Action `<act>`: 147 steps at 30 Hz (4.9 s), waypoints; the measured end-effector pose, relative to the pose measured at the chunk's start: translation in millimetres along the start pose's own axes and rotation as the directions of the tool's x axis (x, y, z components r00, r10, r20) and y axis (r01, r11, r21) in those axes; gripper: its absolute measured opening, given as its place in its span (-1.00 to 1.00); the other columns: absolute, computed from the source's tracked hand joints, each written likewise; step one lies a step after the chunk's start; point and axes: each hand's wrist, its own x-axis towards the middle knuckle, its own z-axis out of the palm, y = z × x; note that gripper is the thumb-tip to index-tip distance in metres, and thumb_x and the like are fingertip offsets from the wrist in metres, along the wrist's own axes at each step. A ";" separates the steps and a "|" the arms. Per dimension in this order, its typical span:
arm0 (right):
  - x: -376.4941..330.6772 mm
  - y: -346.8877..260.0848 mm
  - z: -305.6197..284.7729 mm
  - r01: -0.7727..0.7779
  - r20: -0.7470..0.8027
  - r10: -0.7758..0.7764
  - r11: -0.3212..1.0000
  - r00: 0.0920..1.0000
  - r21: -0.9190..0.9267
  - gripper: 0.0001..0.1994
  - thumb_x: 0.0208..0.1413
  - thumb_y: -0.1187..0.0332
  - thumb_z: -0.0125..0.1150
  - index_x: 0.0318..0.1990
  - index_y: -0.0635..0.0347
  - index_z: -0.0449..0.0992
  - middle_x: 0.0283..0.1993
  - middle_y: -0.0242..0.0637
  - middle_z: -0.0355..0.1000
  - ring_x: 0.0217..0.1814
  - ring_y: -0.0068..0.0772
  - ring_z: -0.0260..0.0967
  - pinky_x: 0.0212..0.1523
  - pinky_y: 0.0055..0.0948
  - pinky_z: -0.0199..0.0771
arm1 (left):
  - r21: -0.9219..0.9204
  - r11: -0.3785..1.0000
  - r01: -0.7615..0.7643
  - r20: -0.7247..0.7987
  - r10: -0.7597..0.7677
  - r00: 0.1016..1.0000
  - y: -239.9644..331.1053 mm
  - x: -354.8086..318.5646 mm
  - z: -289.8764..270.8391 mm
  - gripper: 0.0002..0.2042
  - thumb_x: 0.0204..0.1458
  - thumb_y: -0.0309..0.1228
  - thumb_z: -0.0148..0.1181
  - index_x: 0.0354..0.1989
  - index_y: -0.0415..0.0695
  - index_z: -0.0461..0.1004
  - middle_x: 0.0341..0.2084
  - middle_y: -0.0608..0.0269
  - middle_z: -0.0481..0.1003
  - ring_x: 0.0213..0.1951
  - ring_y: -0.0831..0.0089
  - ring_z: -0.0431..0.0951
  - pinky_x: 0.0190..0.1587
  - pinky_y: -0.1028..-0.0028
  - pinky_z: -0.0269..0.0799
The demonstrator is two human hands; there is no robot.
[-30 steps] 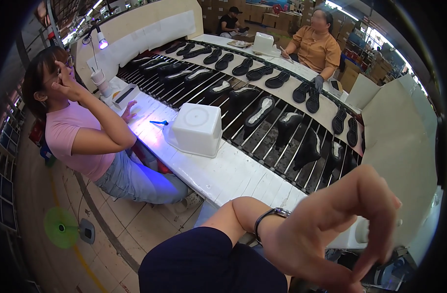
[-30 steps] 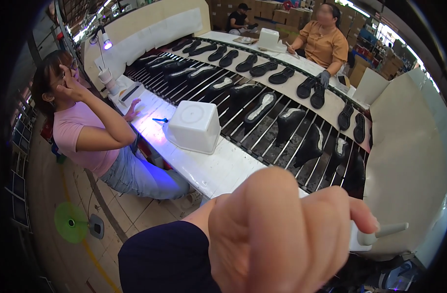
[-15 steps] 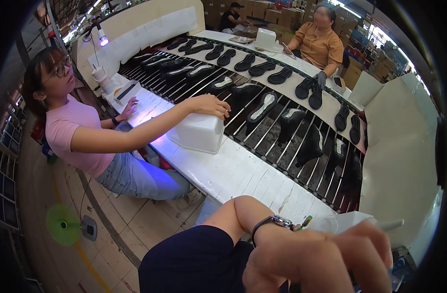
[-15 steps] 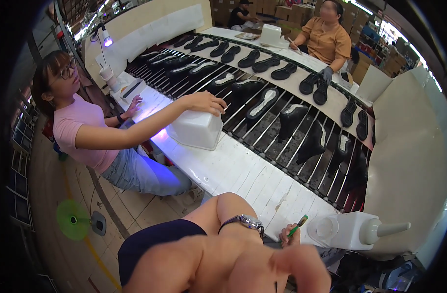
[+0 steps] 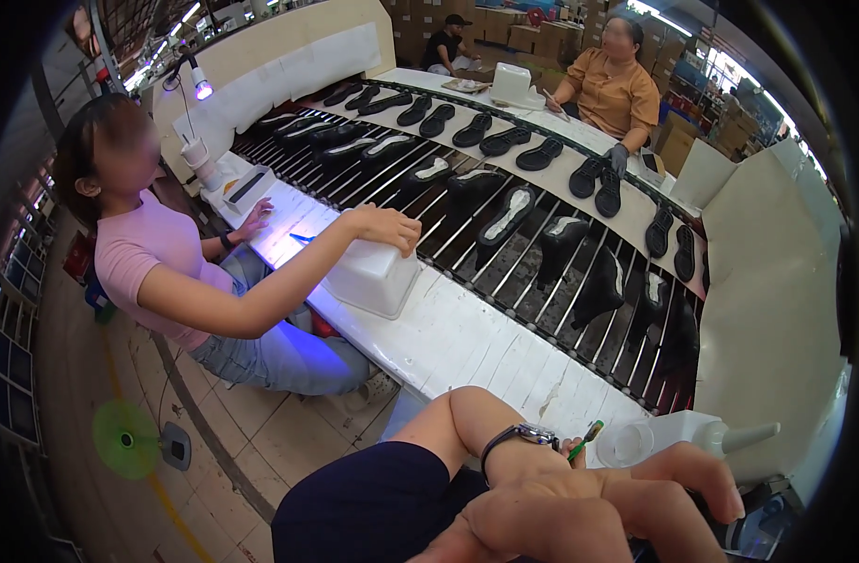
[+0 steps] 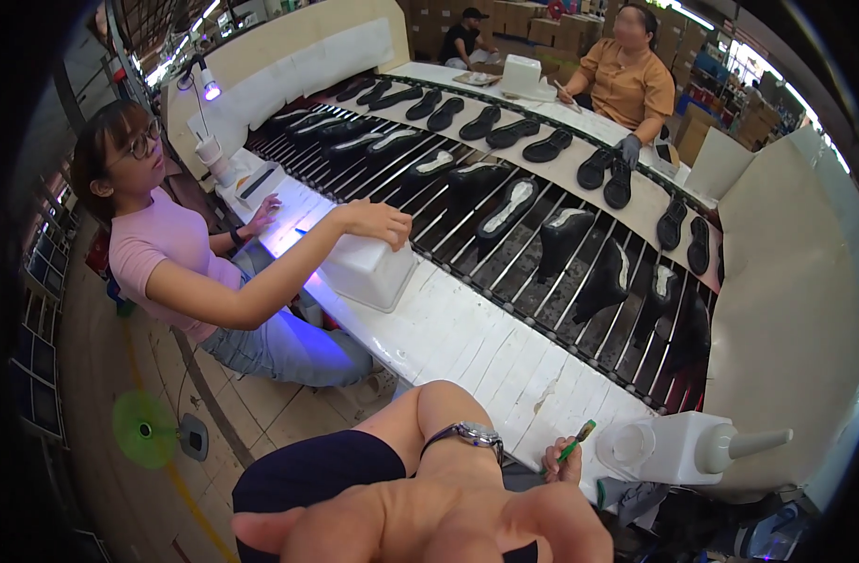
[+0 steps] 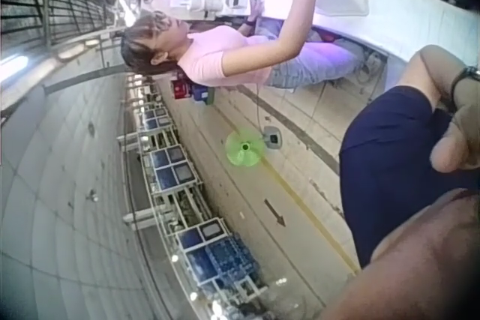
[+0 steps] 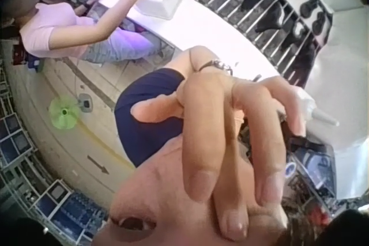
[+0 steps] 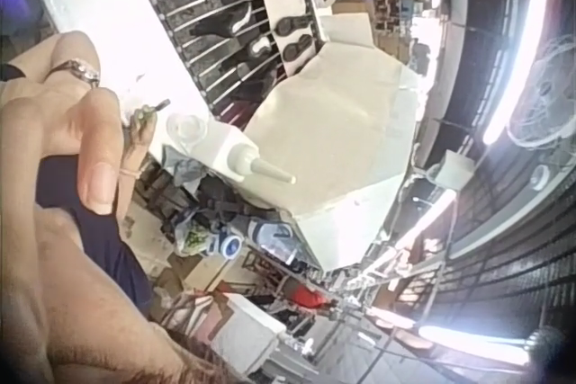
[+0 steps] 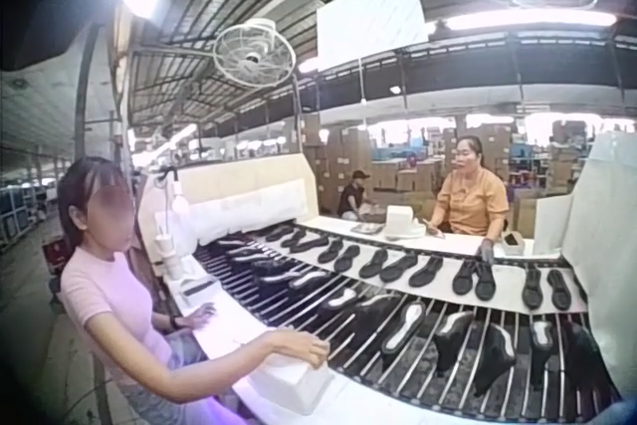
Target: Apply adhesive to the outer perimeter of a shoe sole using a small brush.
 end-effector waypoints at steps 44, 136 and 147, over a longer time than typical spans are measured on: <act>-4.4 -1.8 4.9 -0.006 -0.055 0.010 0.998 0.998 0.066 -0.77 0.30 0.18 0.05 -0.22 0.16 0.37 -0.42 -0.33 0.27 -0.64 -0.57 0.11 -0.70 -0.64 0.14 | -0.397 0.888 0.234 0.359 -0.084 0.930 16.2 31.0 -37.0 -0.77 0.13 -0.45 0.17 -0.10 -0.16 0.30 -0.29 0.25 0.46 -0.37 0.33 0.53 -0.03 0.32 0.35; 2.4 -3.6 20.9 0.029 -0.027 -0.029 1.000 0.999 0.007 -0.76 0.34 0.22 -0.03 -0.22 0.23 0.39 -0.43 -0.34 0.29 -0.67 -0.62 0.06 -0.71 -0.66 0.06 | 0.541 0.561 -0.627 0.500 0.385 0.776 25.1 -2.1 -30.1 -0.77 0.28 -0.52 -0.16 -0.22 -0.14 0.51 -0.24 0.48 0.62 -0.02 0.92 0.44 0.29 0.65 0.10; 2.0 -5.5 26.4 0.009 -0.007 -0.009 1.000 1.000 -0.015 -0.69 0.30 0.10 0.03 -0.25 0.20 0.40 -0.40 -0.34 0.33 -0.64 -0.62 0.07 -0.67 -0.63 0.04 | 0.624 0.480 -0.617 0.471 0.399 0.787 22.2 -2.3 -32.3 -0.91 0.15 -0.39 0.09 -0.22 -0.06 0.47 -0.27 0.46 0.52 -0.09 0.78 0.42 0.28 0.47 0.08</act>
